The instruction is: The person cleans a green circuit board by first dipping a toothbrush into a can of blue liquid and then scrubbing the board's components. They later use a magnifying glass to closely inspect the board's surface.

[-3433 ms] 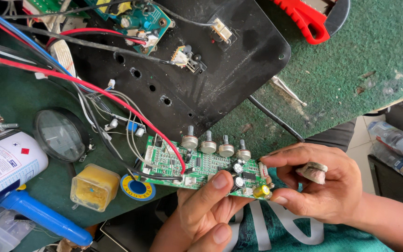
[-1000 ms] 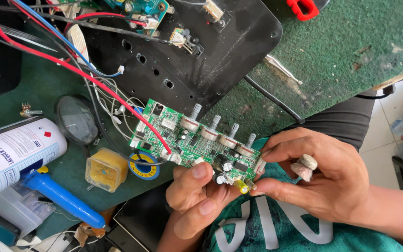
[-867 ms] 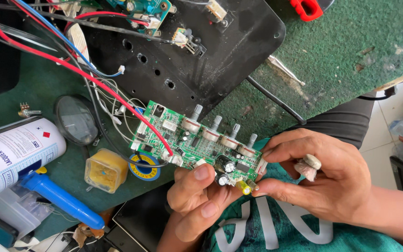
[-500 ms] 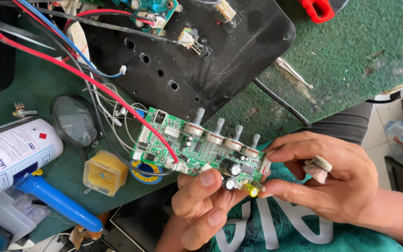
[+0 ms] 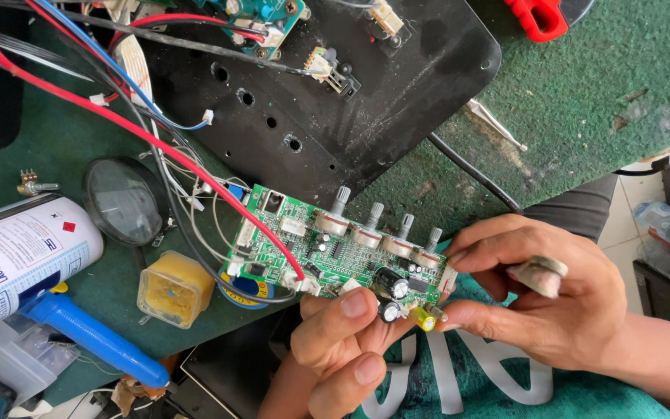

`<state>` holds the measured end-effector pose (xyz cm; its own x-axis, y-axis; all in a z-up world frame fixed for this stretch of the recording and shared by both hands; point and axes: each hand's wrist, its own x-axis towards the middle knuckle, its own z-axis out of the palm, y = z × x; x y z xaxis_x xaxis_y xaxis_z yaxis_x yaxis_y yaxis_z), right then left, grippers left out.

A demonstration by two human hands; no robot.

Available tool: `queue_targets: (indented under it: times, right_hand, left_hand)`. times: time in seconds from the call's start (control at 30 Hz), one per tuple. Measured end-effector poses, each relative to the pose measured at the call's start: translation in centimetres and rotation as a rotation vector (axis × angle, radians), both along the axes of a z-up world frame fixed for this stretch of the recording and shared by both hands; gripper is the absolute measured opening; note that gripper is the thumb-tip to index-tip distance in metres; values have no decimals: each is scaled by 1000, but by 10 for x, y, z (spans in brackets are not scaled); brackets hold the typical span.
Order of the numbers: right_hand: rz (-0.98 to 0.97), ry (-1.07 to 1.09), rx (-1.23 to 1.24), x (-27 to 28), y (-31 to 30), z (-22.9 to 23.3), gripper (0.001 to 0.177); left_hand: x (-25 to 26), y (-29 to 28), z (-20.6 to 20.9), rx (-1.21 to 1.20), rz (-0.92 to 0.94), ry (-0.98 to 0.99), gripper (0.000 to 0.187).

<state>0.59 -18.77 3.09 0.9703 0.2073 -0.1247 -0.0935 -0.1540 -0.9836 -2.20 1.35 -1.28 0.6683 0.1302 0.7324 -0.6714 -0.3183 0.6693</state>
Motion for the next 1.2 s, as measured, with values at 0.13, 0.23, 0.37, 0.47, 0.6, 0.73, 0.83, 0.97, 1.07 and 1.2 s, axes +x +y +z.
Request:
queue_targets:
  times: [0.13, 0.23, 0.37, 0.47, 0.6, 0.73, 0.83, 0.97, 1.07, 1.2]
  right_hand:
    - [-34, 174, 178, -6, -1, -3, 47]
    - [-67, 234, 239, -3, -3, 0, 48]
    - [-117, 278, 160, -4, -9, -3, 40]
    - [-132, 304, 219, -4, -10, -2, 41]
    - [-143, 306, 173, -6, -11, -4, 42]
    - [-153, 285, 144, -7, -11, -7, 37]
    - [-160, 275, 195, -8, -10, -8, 35]
    - [-169, 254, 193, -9, -8, -7, 34]
    - [-167, 212, 93, -8, -7, -3, 35]
    - [-144, 106, 145, -9, -1, -2, 35]
  left_hand:
    - [16, 2, -4, -12, -32, -88, 56]
    - [22, 4, 3, 45, 26, -87, 64]
    - [17, 6, 10, -75, -27, 33, 37]
    - [2, 29, 24, 125, -131, 227, 44]
    - [0, 35, 28, 146, -189, 279, 54]
    - [-1, 33, 27, 119, -186, 267, 55]
    - [-1, 31, 27, 132, -162, 255, 53]
    - [2, 24, 20, 158, -34, 181, 48]
    - [7, 18, 15, 126, 43, 114, 42]
    - [18, 11, 3, 87, 213, -29, 36]
